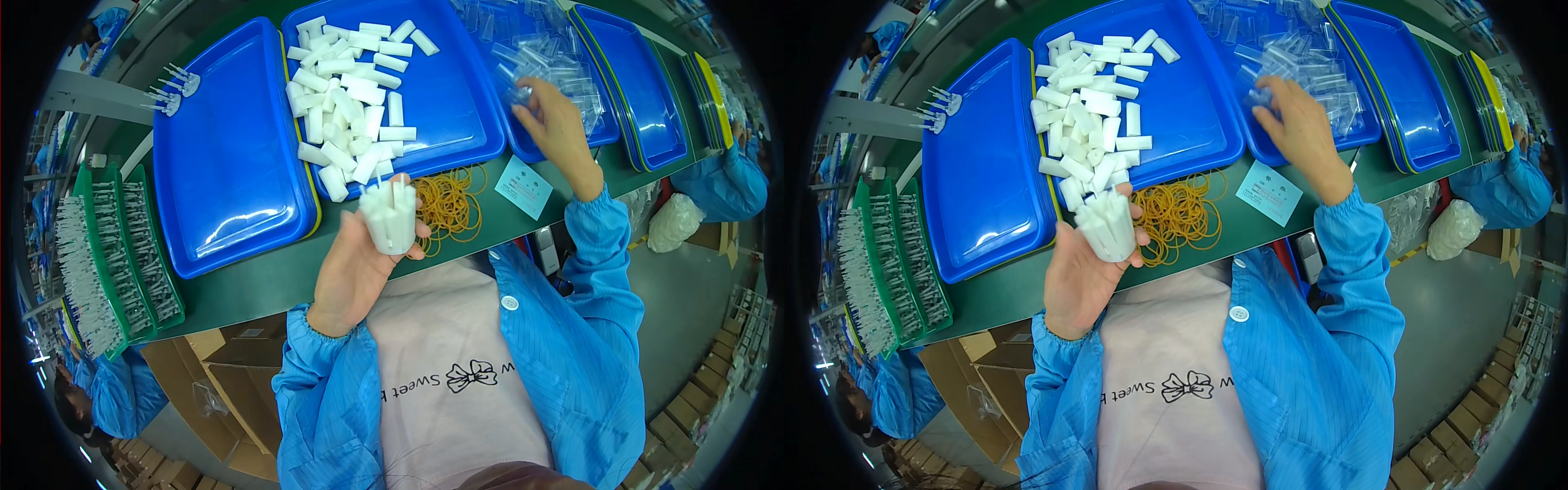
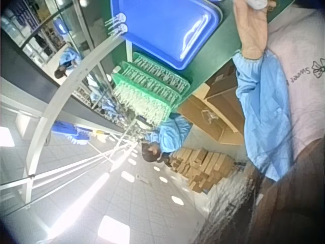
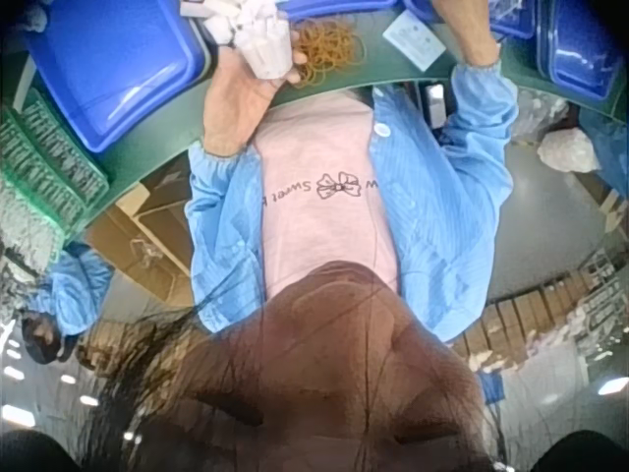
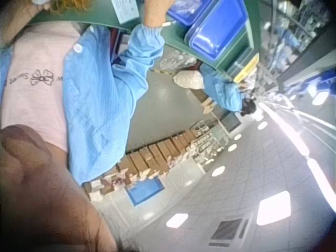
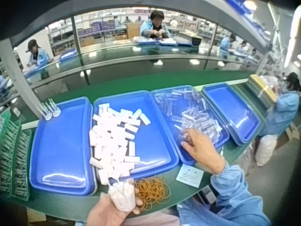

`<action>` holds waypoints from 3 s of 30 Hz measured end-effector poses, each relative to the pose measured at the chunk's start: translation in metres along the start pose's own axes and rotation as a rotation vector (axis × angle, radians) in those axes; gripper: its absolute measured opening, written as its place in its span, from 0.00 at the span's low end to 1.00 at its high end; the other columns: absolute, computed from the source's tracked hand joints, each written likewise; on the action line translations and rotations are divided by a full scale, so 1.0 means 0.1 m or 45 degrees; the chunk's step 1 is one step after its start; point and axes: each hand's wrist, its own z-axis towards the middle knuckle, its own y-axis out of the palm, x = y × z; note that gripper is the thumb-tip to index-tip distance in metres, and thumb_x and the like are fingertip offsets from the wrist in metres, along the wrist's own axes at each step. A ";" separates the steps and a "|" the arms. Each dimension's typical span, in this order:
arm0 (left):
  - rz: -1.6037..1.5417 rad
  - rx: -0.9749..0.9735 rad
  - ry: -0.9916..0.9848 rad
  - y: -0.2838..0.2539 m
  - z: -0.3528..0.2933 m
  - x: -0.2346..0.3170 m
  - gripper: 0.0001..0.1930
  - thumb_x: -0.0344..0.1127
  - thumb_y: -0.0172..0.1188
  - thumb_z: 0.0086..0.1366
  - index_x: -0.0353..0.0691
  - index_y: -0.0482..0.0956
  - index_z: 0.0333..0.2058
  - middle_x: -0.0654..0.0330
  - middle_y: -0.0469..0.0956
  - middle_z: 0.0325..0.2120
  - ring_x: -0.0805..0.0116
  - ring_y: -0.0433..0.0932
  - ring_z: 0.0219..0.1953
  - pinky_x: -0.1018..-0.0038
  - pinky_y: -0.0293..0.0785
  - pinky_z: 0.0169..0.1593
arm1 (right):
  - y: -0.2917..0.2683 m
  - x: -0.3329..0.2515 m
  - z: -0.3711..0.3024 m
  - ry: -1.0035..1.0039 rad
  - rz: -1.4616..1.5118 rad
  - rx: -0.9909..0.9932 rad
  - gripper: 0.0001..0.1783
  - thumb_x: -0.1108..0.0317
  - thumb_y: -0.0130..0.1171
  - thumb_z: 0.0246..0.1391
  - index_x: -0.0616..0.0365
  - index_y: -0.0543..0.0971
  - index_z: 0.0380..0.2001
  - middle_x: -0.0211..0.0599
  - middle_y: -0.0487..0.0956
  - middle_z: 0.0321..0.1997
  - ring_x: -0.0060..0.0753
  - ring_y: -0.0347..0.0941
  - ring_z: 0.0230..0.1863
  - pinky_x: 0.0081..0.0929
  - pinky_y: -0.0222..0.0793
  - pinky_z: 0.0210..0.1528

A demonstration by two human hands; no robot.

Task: The person attaches foam pieces onto a plastic component's pegs, inserts the assembly into a clear plastic tube, secures it with rubber bands, and adjusts the foam pieces inside using tweezers.

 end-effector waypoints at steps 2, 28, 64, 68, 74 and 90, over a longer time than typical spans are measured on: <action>0.051 -0.013 0.045 0.01 -0.01 -0.01 0.29 0.46 0.45 0.69 0.33 0.56 0.61 0.54 0.69 0.50 0.64 0.73 0.46 0.71 0.71 0.47 | 0.00 0.07 0.07 0.101 0.096 0.081 0.19 0.68 0.62 0.46 0.56 0.70 0.43 0.38 0.75 0.29 0.33 0.71 0.26 0.29 0.67 0.30; 0.666 0.205 0.712 0.06 -0.01 -0.10 0.18 0.37 0.63 0.59 0.35 0.71 0.44 0.52 0.72 0.46 0.67 0.75 0.44 0.75 0.76 0.39 | -0.13 -1.44 -0.40 -0.068 1.608 -0.025 0.24 0.76 0.64 0.46 0.63 0.66 0.46 0.43 0.74 0.42 0.31 0.73 0.43 0.32 0.70 0.49; 1.376 0.273 1.200 -0.05 -0.02 0.02 0.21 0.46 0.67 0.53 0.36 0.79 0.38 0.51 0.71 0.45 0.67 0.77 0.33 0.76 0.74 0.34 | -0.03 -1.43 -0.16 -0.002 1.467 0.230 0.08 0.68 0.55 0.58 0.60 0.69 0.31 0.27 0.70 0.27 0.11 0.60 0.27 0.12 0.56 0.29; 1.342 0.299 1.173 -0.04 -0.01 0.02 0.20 0.46 0.67 0.53 0.36 0.80 0.38 0.52 0.71 0.45 0.68 0.76 0.34 0.75 0.74 0.34 | -0.04 -1.43 -0.14 0.008 1.488 0.198 0.06 0.70 0.55 0.57 0.60 0.70 0.31 0.27 0.71 0.27 0.11 0.60 0.27 0.12 0.56 0.29; 1.340 0.296 1.125 -0.04 -0.01 0.03 0.20 0.46 0.66 0.53 0.36 0.80 0.38 0.52 0.71 0.45 0.67 0.76 0.35 0.75 0.74 0.34 | -0.08 -1.54 -0.13 0.004 1.365 0.099 0.06 0.72 0.57 0.54 0.61 0.71 0.28 0.27 0.72 0.25 0.11 0.61 0.24 0.12 0.55 0.26; 1.378 0.303 1.237 -0.05 -0.05 0.03 0.18 0.44 0.65 0.53 0.37 0.82 0.37 0.54 0.71 0.42 0.71 0.76 0.29 0.78 0.73 0.32 | 0.03 -1.65 -0.11 0.131 1.628 0.008 0.07 0.72 0.59 0.53 0.61 0.71 0.29 0.24 0.71 0.21 0.07 0.59 0.22 0.11 0.52 0.22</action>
